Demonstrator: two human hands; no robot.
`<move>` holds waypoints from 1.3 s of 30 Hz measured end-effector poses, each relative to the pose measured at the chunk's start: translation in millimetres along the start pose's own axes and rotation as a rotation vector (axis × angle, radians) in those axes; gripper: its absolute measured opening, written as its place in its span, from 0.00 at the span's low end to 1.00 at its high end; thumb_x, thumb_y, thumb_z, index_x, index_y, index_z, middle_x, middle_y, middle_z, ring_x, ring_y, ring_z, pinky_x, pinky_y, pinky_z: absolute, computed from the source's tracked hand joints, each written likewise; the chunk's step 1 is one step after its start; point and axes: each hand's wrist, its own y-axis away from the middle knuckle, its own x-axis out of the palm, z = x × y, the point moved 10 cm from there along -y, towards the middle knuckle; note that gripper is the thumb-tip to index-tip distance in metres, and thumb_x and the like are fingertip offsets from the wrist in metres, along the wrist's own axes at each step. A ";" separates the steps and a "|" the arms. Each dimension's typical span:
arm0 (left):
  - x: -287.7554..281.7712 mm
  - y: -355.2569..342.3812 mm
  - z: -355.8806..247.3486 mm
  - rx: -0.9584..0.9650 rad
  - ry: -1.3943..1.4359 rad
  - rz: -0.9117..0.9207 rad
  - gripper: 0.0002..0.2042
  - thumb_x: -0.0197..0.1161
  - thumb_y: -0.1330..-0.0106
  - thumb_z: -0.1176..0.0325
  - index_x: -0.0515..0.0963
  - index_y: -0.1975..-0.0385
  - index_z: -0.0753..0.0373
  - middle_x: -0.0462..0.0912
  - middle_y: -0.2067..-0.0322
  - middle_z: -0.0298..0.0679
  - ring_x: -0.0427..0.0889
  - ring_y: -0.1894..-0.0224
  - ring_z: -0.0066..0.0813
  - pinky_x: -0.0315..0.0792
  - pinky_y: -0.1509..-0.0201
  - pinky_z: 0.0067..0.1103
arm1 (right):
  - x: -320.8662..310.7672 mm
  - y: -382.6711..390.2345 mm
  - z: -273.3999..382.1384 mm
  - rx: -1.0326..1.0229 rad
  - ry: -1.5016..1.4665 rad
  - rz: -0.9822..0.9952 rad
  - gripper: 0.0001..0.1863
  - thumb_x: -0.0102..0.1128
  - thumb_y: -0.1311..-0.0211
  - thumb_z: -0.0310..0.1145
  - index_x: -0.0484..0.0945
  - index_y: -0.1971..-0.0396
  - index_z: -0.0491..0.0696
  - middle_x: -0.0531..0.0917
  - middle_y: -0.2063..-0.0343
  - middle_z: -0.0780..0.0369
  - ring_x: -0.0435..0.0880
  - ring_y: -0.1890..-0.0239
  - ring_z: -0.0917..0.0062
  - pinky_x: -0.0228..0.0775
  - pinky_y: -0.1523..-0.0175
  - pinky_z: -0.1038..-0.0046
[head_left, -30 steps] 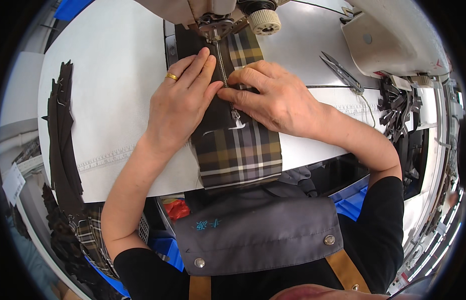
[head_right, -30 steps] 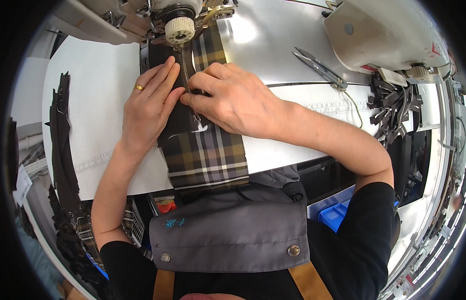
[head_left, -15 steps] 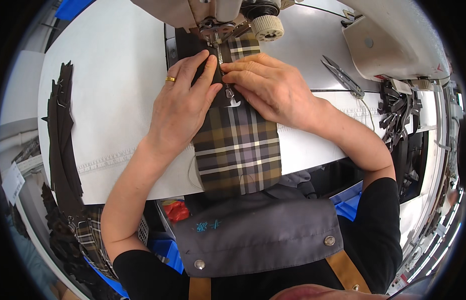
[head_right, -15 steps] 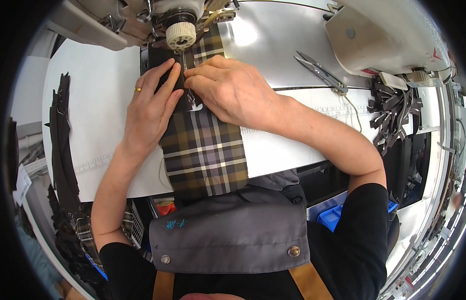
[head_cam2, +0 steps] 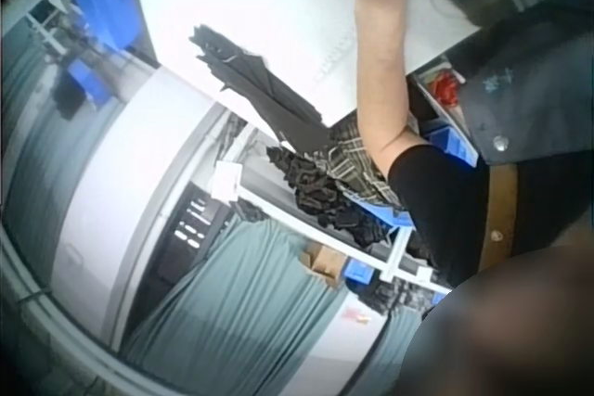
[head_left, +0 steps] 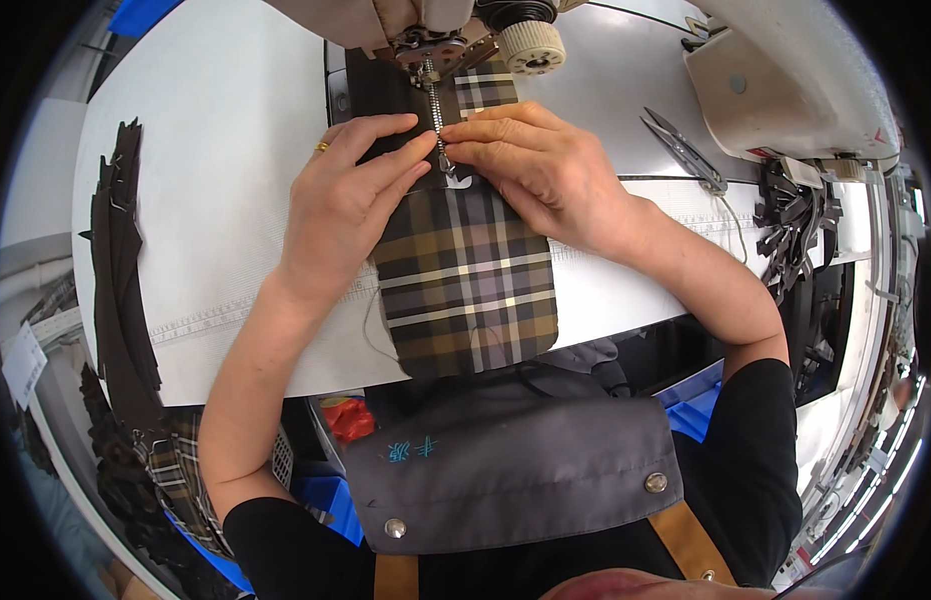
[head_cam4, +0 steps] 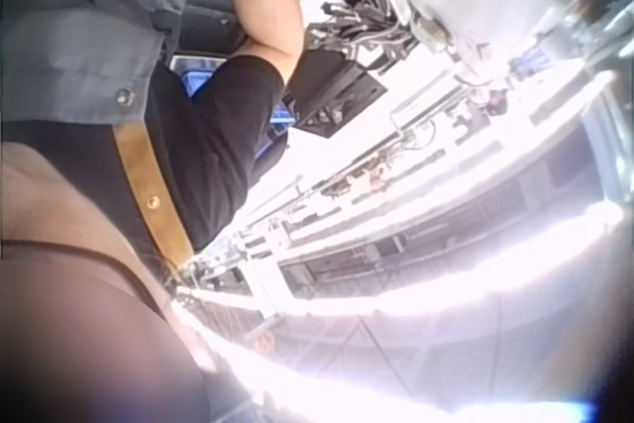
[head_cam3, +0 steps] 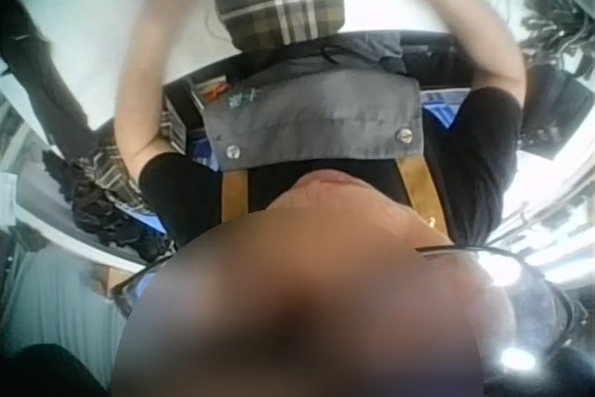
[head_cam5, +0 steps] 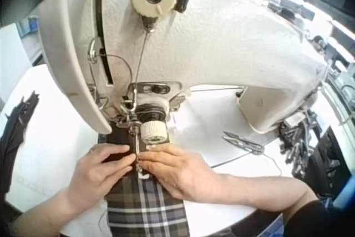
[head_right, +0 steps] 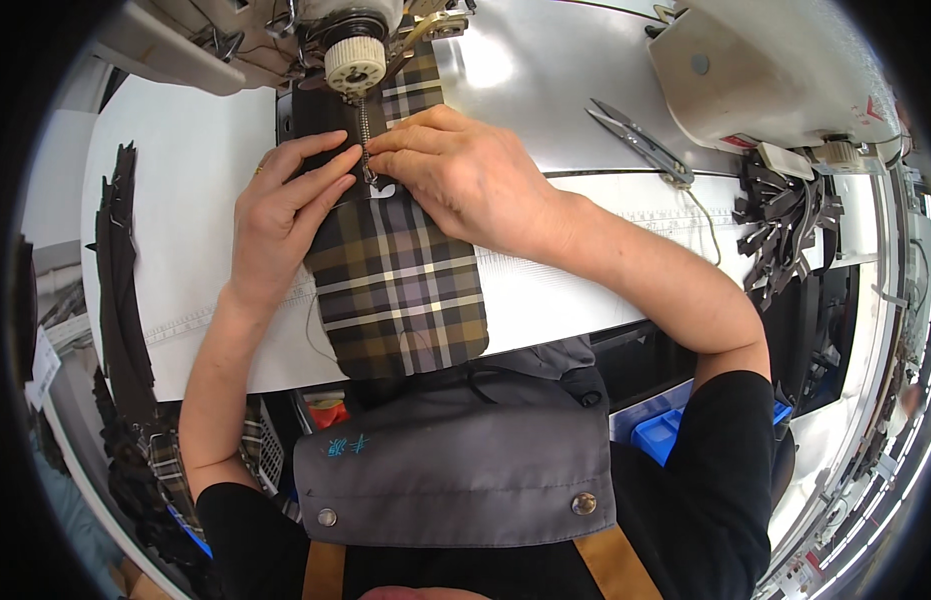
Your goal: Sewing a zipper onto a fabric or leather panel using an industrial sewing machine.
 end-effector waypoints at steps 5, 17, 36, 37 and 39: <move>-0.6 -0.1 -3.4 0.039 -0.013 -0.002 0.13 0.67 0.43 0.71 0.83 0.56 0.57 0.80 0.55 0.34 0.79 0.54 0.36 0.76 0.54 0.26 | -0.4 -2.0 -1.5 0.010 -0.001 0.003 0.16 0.63 0.51 0.22 0.82 0.59 0.45 0.83 0.55 0.63 0.80 0.54 0.67 0.78 0.53 0.70; -5.8 -5.5 -3.0 0.102 -0.001 -0.029 0.11 0.66 0.42 0.71 0.83 0.58 0.59 0.81 0.56 0.35 0.80 0.57 0.35 0.76 0.54 0.27 | 4.0 0.4 7.9 -0.085 0.143 0.016 0.18 0.62 0.54 0.24 0.82 0.58 0.46 0.82 0.56 0.62 0.79 0.57 0.68 0.75 0.53 0.70; -0.1 -26.2 23.6 0.043 0.047 -0.012 0.10 0.65 0.40 0.70 0.84 0.59 0.57 0.81 0.60 0.32 0.80 0.58 0.32 0.75 0.55 0.25 | -3.0 10.6 -77.7 0.867 -0.780 0.008 0.10 0.57 0.33 0.31 0.78 0.56 0.43 0.84 0.59 0.61 0.81 0.66 0.81 0.75 0.61 0.78; -0.4 -26.4 24.9 0.028 0.078 -0.014 0.10 0.65 0.39 0.70 0.84 0.59 0.57 0.81 0.60 0.31 0.80 0.58 0.32 0.75 0.55 0.25 | 7.9 2.1 -80.1 0.896 -0.947 0.048 0.11 0.56 0.33 0.30 0.76 0.55 0.40 0.84 0.60 0.59 0.82 0.70 0.83 0.76 0.65 0.82; 0.3 -27.1 23.8 0.040 0.056 0.001 0.10 0.65 0.39 0.70 0.84 0.59 0.57 0.81 0.60 0.32 0.80 0.58 0.32 0.75 0.55 0.25 | 23.7 -10.7 -80.5 0.894 -1.211 0.053 0.11 0.57 0.33 0.30 0.76 0.58 0.36 0.84 0.64 0.58 0.82 0.72 0.85 0.77 0.69 0.86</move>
